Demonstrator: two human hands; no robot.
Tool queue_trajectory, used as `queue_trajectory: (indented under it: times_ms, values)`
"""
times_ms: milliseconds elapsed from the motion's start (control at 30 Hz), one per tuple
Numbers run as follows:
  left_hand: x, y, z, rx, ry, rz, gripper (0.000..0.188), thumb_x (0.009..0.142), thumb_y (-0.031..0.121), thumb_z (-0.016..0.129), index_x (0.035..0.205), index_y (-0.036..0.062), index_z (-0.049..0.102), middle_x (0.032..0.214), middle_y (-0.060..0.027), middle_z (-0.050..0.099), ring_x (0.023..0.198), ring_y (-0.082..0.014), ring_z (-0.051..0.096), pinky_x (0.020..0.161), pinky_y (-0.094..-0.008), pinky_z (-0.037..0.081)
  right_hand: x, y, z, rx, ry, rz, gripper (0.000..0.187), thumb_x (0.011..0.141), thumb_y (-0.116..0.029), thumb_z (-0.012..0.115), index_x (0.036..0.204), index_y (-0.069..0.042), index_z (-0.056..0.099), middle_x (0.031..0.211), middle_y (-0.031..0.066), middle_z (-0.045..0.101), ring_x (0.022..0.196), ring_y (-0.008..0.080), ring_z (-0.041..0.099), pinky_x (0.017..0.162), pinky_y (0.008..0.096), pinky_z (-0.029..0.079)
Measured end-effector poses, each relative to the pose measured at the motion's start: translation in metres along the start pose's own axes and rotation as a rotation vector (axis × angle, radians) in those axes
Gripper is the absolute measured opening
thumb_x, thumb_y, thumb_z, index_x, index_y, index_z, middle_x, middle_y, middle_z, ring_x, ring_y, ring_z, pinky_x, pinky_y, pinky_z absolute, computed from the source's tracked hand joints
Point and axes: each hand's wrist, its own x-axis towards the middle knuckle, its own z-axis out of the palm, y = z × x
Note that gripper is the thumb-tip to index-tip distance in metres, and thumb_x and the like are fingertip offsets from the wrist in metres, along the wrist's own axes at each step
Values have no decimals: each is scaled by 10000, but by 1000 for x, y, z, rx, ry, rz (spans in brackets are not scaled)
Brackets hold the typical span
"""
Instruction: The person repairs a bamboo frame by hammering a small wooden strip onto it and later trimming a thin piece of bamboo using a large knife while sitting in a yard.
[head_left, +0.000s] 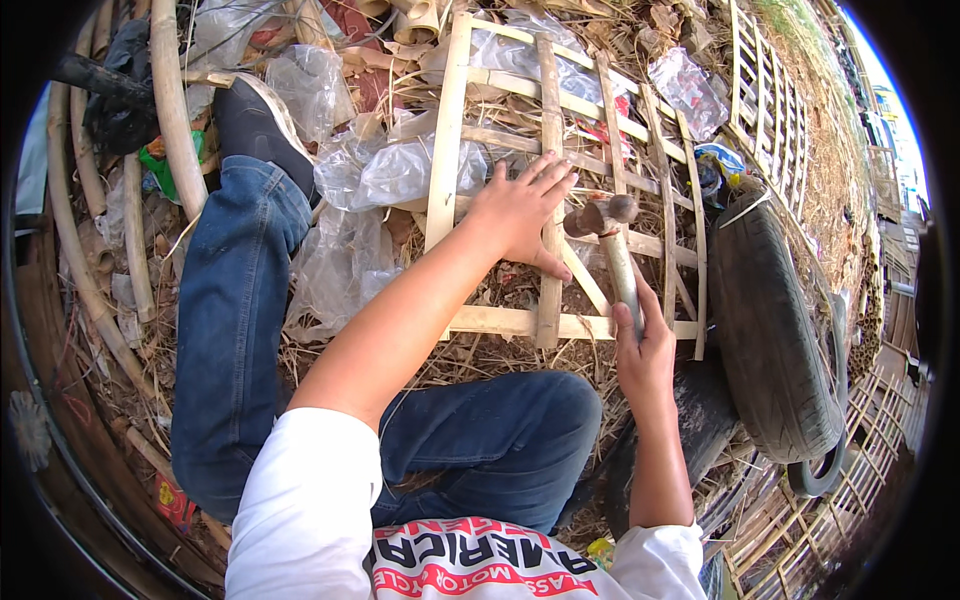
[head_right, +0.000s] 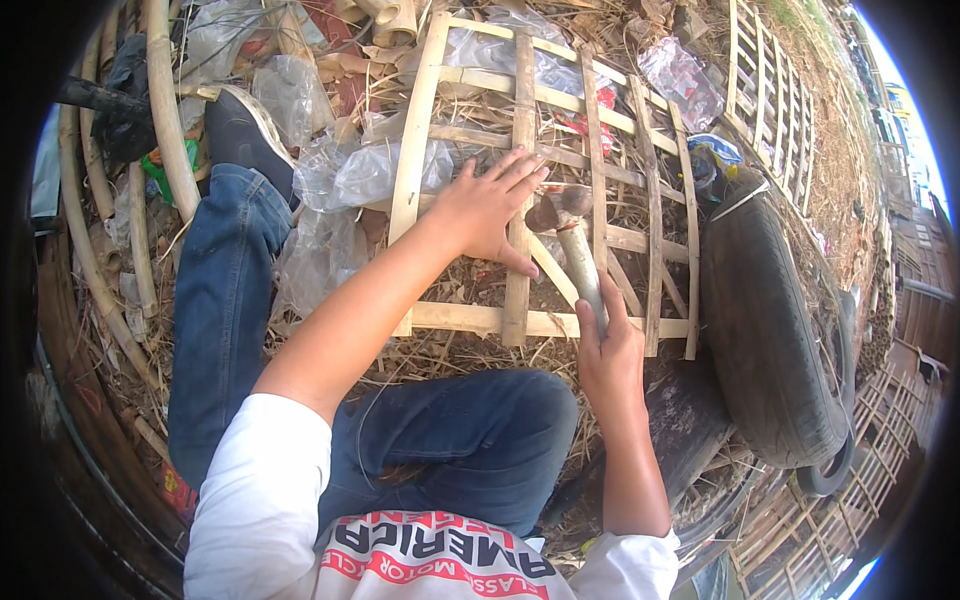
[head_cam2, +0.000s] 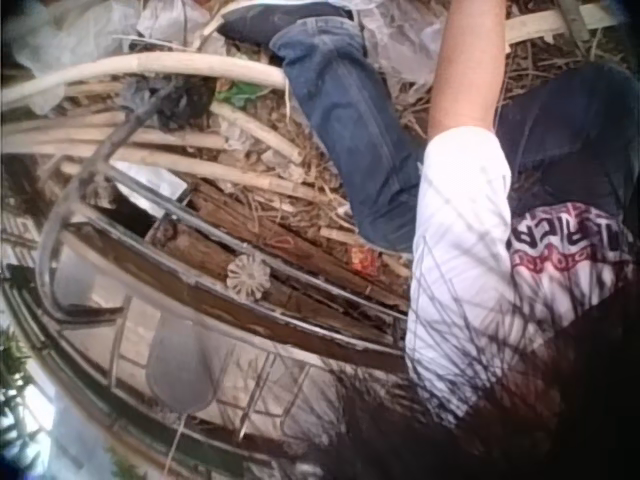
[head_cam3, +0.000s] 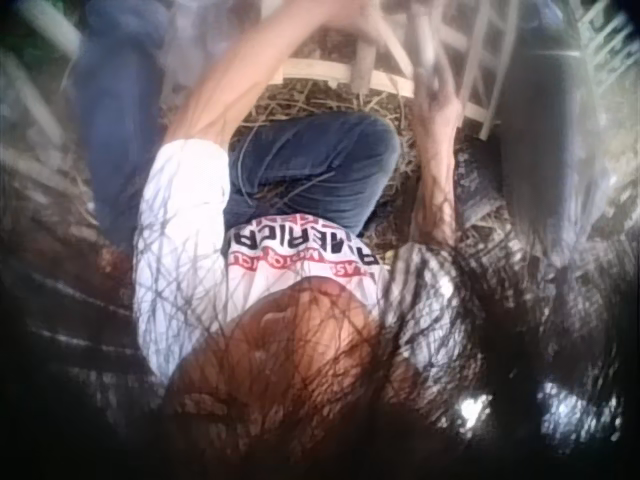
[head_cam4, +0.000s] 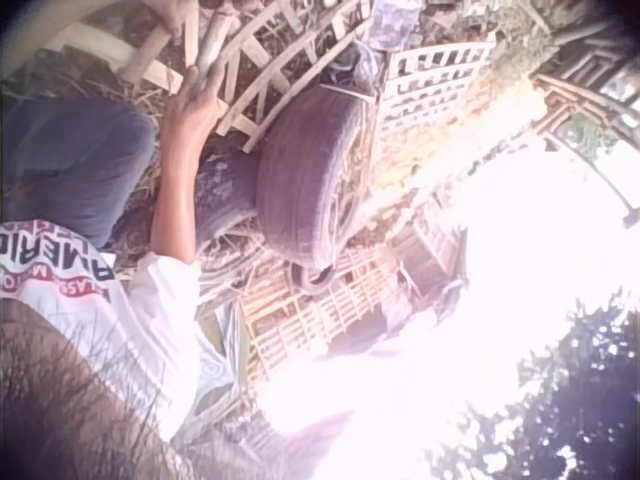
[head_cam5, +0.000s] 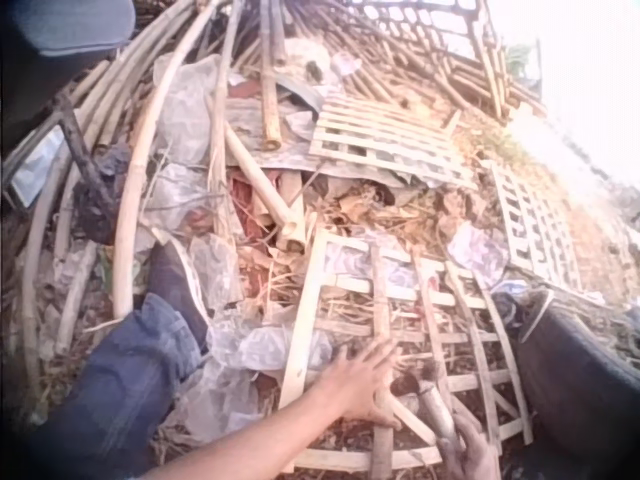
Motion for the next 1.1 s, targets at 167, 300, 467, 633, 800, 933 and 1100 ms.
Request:
queue_trajectory:
  times_ms: [167, 300, 467, 633, 800, 933, 1100]
  values:
    - [-3, -5, 2, 1, 11, 0, 1350, 494, 919, 538, 1496, 71, 220, 1575, -76, 172, 1459, -251, 127, 1097, -625, 239, -2, -13, -15, 135, 113, 97, 384, 977, -173, 517, 1321, -5, 482, 872, 177, 656, 732, 162, 598, 696, 314, 491]
    - [0, -2, 0, 4, -2, 0, 1336, 504, 900, 564, 1495, 72, 223, 1576, -71, 171, 1460, -248, 125, 1098, -620, 244, 0, -3, 2, 176, 194, 4, 407, 975, -174, 521, 1329, 13, 453, 848, 198, 646, 724, 176, 615, 679, 321, 496]
    - [-3, 0, -4, 1, -32, -14, 1318, 514, 875, 596, 1494, 75, 225, 1575, -69, 176, 1460, -248, 126, 1100, -611, 248, 4, 1, 14, 4, 39, -42, 396, 949, -167, 559, 1293, 14, 484, 818, 288, 639, 755, 341, 684, 653, 400, 496]
    - [-1, -2, -1, 1, 7, 2, 1322, 505, 880, 595, 1491, 77, 235, 1573, -72, 182, 1459, -251, 132, 1092, -616, 261, 0, -19, -11, 83, 29, 38, 374, 948, -139, 556, 1289, 2, 497, 804, 226, 649, 667, 214, 641, 622, 349, 484]
    - [-2, -4, 1, 2, 8, -3, 1329, 497, 880, 599, 1490, 74, 238, 1573, -74, 183, 1458, -250, 133, 1086, -620, 268, -7, -9, -5, 228, 187, 66, 399, 964, -126, 514, 1332, 9, 443, 847, 165, 659, 779, 197, 639, 710, 323, 499]
    - [0, -1, -1, 0, -1, -8, 1329, 496, 874, 605, 1490, 72, 236, 1572, -75, 186, 1458, -249, 135, 1082, -621, 274, -1, 3, 15, 48, 25, 34, 402, 949, -126, 538, 1321, 2, 454, 861, 285, 646, 815, 366, 683, 699, 390, 509]
    - [-1, -1, -1, -17, 14, 7, 1324, 497, 877, 600, 1485, 68, 250, 1569, -78, 192, 1456, -255, 142, 1078, -626, 274, 0, -13, -8, 59, 5, 24, 394, 945, -134, 551, 1316, -24, 480, 809, 243, 654, 673, 272, 661, 651, 363, 496]
